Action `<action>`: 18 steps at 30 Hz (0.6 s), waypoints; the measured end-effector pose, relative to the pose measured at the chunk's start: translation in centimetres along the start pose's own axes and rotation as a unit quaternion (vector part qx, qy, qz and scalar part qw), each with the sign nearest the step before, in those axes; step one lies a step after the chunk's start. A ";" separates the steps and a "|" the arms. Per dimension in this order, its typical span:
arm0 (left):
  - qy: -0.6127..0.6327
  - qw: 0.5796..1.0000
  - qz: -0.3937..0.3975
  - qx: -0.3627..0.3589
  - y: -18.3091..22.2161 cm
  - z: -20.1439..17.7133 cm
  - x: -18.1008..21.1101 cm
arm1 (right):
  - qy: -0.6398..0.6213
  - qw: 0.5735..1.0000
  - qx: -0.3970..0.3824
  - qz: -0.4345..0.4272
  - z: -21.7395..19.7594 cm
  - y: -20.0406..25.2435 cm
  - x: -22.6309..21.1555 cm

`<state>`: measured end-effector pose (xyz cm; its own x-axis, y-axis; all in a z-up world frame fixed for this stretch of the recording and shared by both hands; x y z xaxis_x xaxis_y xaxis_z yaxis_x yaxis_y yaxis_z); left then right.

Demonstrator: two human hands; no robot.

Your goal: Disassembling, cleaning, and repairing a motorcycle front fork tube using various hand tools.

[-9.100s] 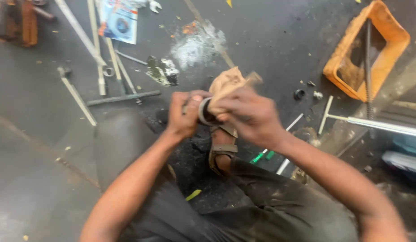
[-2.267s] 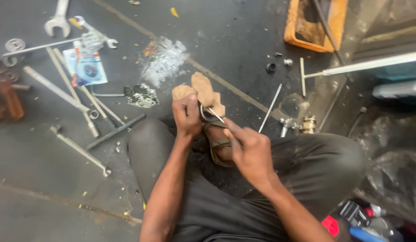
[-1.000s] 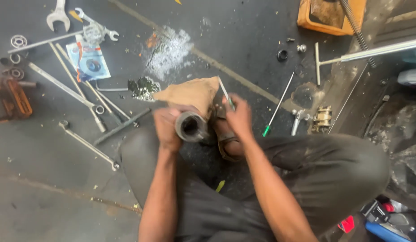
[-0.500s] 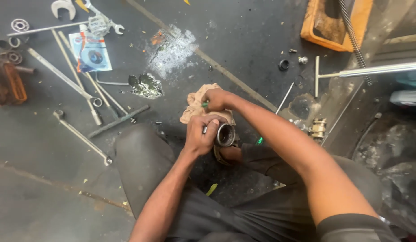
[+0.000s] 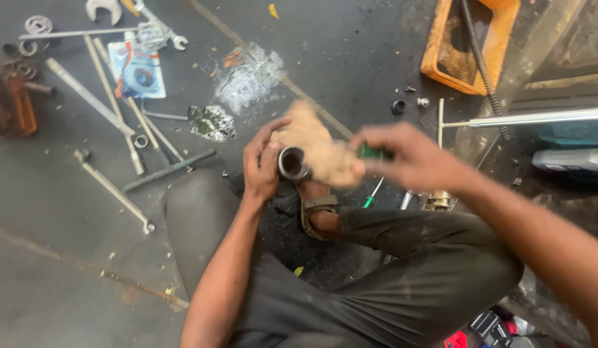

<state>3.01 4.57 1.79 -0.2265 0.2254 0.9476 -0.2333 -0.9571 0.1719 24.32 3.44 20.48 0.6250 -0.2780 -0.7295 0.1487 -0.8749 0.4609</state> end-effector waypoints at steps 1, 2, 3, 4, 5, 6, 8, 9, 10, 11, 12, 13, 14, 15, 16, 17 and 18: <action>-0.001 1.000 0.014 0.013 -0.2 -0.3 0.0 | -0.050 0.996 -0.023 -0.067 0.7 1.0 -1.8; -0.003 1.000 0.013 0.018 -0.2 -0.3 0.1 | -0.052 0.996 -0.029 -0.069 2.0 0.7 -3.2; 0.025 1.000 0.011 0.007 -0.5 -0.2 0.3 | -0.057 0.996 -0.015 -0.072 3.1 0.5 -4.6; 0.053 0.999 0.009 -0.004 -0.8 0.1 0.4 | -0.063 0.995 -0.001 -0.074 4.1 0.4 -6.0; 0.054 0.998 0.009 -0.007 -0.6 0.0 -0.8 | -0.062 0.995 0.002 -0.073 5.0 -0.7 -5.3; 0.062 0.997 0.036 -0.031 -0.3 0.1 -1.9 | 0.006 0.993 0.074 -0.096 5.7 -1.8 -4.6; 0.073 0.994 0.061 -0.060 0.3 -0.1 -4.0 | 0.077 0.979 0.151 -0.114 6.6 -3.3 -3.8; 0.060 0.997 0.030 -0.027 0.4 -0.7 -5.0 | 0.063 0.977 0.175 -0.100 6.8 -4.0 -3.7; 0.047 0.999 -0.002 0.004 0.5 -1.3 -6.1 | 0.049 0.975 0.199 -0.085 7.0 -4.8 -3.6; 0.047 0.999 -0.002 0.009 0.8 -1.5 -6.2 | 0.050 0.976 0.195 -0.088 7.1 -4.9 -3.7; 0.067 0.997 0.009 0.023 1.0 -1.7 -6.2 | 0.059 0.975 0.199 -0.084 7.2 -4.9 -3.8; 0.084 0.996 0.018 0.038 1.6 -2.1 -6.2 | 0.064 0.974 0.202 -0.080 7.5 -5.0 -4.0; 0.081 0.996 0.017 0.043 2.0 -2.3 -6.9 | 0.062 0.975 0.197 -0.082 7.8 -4.8 -4.1; 0.033 0.993 0.071 0.091 1.9 -2.3 -7.5 | 0.078 0.972 0.203 -0.092 7.8 -4.7 -4.2; -0.015 0.983 0.127 0.136 1.8 -2.2 -8.1 | 0.094 0.968 0.209 -0.102 7.8 -4.6 -4.3; -0.012 0.982 0.130 0.134 1.2 -2.1 -5.6 | 0.097 0.967 0.212 -0.103 7.7 -4.6 -4.2; 0.037 0.994 0.065 0.073 0.5 -1.7 -3.4 | 0.107 0.963 0.219 -0.115 7.5 -4.7 -4.0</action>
<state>2.03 3.60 -1.84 -0.3167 0.1060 0.9426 -0.0584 -0.9940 0.0922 15.38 5.68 17.45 0.7652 -0.0102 -0.6437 -0.0063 -0.9999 0.0085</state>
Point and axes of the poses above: each hand's wrist, its own y-axis away from the middle knuckle, its own z-axis out of the palm, x = y × z, the point moved 2 cm from there along -y, towards the middle knuckle, and after that the axes turned 11 degrees about x, right-handed, at the moved point
